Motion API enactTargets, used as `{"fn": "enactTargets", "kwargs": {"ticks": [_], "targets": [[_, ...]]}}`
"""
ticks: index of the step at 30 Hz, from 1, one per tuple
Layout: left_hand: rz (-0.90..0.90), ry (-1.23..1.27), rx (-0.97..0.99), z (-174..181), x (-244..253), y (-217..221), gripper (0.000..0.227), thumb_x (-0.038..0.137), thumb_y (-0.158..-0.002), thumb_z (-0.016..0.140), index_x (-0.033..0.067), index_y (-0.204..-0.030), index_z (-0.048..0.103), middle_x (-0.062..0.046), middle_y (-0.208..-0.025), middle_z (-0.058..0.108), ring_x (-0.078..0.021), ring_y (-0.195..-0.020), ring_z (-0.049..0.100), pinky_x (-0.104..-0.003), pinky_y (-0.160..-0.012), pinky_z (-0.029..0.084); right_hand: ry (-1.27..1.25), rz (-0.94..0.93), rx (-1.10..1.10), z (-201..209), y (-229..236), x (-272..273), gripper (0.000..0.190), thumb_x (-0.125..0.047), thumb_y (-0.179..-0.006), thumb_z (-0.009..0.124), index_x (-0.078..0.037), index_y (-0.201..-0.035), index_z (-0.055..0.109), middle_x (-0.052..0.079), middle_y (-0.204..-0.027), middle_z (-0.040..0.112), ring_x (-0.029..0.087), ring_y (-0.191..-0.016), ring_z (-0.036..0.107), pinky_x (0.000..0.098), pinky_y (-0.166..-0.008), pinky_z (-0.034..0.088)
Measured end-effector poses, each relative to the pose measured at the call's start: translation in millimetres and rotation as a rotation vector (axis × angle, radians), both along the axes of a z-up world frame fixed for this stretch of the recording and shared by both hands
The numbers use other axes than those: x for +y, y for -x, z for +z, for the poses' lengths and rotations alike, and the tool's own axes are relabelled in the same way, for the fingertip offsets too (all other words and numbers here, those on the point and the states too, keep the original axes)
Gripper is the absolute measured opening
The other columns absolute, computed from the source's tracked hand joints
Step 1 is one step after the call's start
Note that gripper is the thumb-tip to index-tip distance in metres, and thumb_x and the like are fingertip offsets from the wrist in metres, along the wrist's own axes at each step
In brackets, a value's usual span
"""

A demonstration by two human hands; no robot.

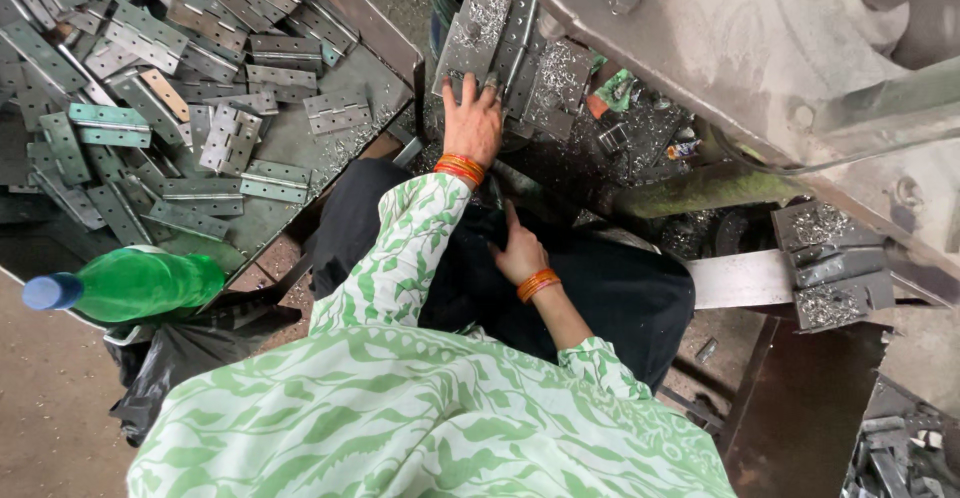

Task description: The person repeatedly picks up small rectangular metal pieces from a pile and grinds their edges against a rotating grinding wheel. They handle the pieces one at a time, flipping them to grind different sides, and place the finished pieces back onto the pile.

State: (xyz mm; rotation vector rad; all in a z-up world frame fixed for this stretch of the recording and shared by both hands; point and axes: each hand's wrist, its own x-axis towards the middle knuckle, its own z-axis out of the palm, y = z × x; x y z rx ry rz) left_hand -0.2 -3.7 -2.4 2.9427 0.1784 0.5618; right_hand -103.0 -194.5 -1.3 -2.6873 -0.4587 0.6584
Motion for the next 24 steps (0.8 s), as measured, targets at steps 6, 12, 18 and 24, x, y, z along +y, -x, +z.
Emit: {"fn": "enactTargets", "kwargs": {"ticks": [6, 12, 18, 24], "targets": [[-0.010, -0.044, 0.141, 10.0, 0.8, -1.8, 0.031, 0.021, -0.095, 0.055, 0.0096, -0.117, 0.074, -0.007, -0.134, 0.062, -0.0373, -0.139, 0.036, -0.070, -0.113, 0.023, 0.151, 0.168, -0.017, 42.9, -43.0, 11.8, 0.077, -0.035, -0.088, 0.071, -0.006, -0.152, 0.039, 0.030, -0.109, 0.071, 0.049, -0.102, 0.068, 0.0553, -0.091, 0.056], [-0.014, 0.009, 0.106, 8.7, 1.4, -4.2, 0.028, 0.021, -0.098, 0.056, 0.0092, -0.114, 0.075, -0.006, -0.133, 0.062, -0.0370, -0.139, 0.037, -0.071, -0.114, 0.024, 0.165, 0.104, -0.029, -1.4, -23.1, 3.3, 0.090, -0.031, -0.086, 0.073, -0.011, -0.159, 0.026, 0.029, -0.112, 0.070, 0.047, -0.100, 0.069, 0.0550, -0.089, 0.056], [-0.033, 0.006, 0.011, 8.7, 13.8, 1.2, 0.028, 0.019, -0.093, 0.057, 0.0080, -0.111, 0.075, -0.007, -0.136, 0.062, -0.0380, -0.137, 0.037, -0.070, -0.113, 0.024, -0.130, 0.015, -0.179, -63.9, 16.0, -13.3, 0.096, -0.028, -0.084, 0.076, -0.017, -0.160, 0.020, 0.027, -0.121, 0.068, 0.046, -0.100, 0.069, 0.0546, -0.080, 0.058], [-0.055, 0.046, 0.026, -2.1, 11.5, -2.3, 0.030, 0.019, -0.095, 0.057, 0.0107, -0.118, 0.074, -0.004, -0.138, 0.061, -0.0366, -0.140, 0.037, -0.071, -0.115, 0.023, -0.027, 0.068, -0.077, -1.7, -12.1, -3.3, 0.091, -0.029, -0.083, 0.075, -0.012, -0.158, 0.027, 0.030, -0.110, 0.069, 0.048, -0.101, 0.067, 0.0558, -0.087, 0.055]]}}
